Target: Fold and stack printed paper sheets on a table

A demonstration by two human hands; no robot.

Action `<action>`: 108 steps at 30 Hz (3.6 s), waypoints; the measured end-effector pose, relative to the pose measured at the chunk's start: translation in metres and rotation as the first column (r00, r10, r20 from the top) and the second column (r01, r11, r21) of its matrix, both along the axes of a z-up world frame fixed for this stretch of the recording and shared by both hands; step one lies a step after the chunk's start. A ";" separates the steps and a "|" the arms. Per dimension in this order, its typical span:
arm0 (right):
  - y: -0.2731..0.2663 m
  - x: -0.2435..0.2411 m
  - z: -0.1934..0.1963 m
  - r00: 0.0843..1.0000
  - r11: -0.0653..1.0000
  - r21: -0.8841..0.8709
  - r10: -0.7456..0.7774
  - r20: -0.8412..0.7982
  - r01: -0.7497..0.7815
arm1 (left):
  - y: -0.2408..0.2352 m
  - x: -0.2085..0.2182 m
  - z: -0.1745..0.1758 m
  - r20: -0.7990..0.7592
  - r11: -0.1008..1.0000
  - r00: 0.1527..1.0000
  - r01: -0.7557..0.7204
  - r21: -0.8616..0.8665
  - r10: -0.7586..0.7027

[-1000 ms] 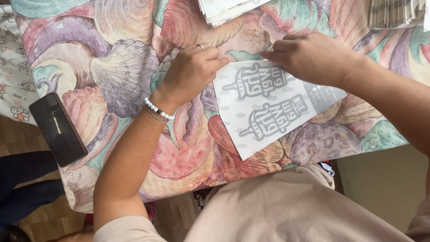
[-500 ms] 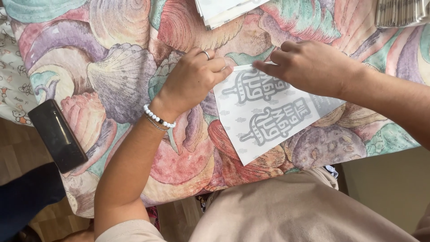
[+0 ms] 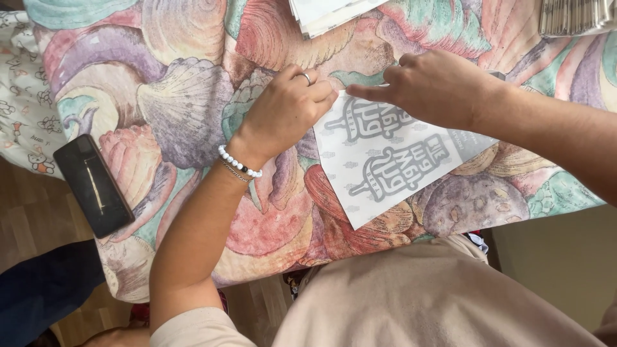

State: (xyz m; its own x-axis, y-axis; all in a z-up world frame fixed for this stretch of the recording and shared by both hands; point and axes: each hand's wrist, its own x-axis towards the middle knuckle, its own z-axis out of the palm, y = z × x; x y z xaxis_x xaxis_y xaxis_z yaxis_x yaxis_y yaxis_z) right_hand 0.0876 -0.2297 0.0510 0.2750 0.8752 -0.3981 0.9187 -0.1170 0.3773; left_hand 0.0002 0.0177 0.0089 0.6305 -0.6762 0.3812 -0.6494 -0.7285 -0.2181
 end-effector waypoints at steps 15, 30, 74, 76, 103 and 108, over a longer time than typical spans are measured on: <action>-0.001 -0.006 0.005 0.999 1.000 0.000 -0.029 0.017 0.029 | -0.016 -0.035 0.013 -0.209 0.921 0.959 -0.251 -0.298 0.194; -0.005 -0.004 -0.004 0.999 1.000 0.031 0.002 0.034 -0.003 | -0.047 -0.042 -0.015 -0.277 0.925 0.902 -0.369 -0.094 0.332; -0.103 0.027 -0.034 0.989 0.906 0.416 -0.017 -0.150 0.079 | -0.086 -0.032 -0.015 -0.167 0.909 0.899 -0.416 -0.033 0.405; -0.114 0.034 -0.037 0.994 0.906 0.413 -0.063 -0.090 0.094 | -0.089 -0.030 -0.018 -0.100 0.902 0.897 -0.433 0.012 0.431; -0.068 0.014 0.009 0.997 0.996 -0.049 -0.077 0.000 0.077 | -0.089 -0.024 -0.005 -0.199 0.883 0.864 -0.427 0.198 0.462; -0.088 0.023 -0.007 0.999 0.997 0.063 -0.033 -0.007 0.034 | -0.091 -0.025 -0.006 -0.182 0.888 0.870 -0.439 0.135 0.458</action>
State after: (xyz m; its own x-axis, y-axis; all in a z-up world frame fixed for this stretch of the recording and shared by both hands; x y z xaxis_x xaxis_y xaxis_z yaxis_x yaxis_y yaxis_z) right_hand 0.1104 -0.3178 0.0440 0.3023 0.8888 -0.3446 0.9162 -0.1710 0.3625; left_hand -0.0253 -0.0731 0.0031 0.9306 -0.3265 0.1654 -0.2942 -0.9362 -0.1924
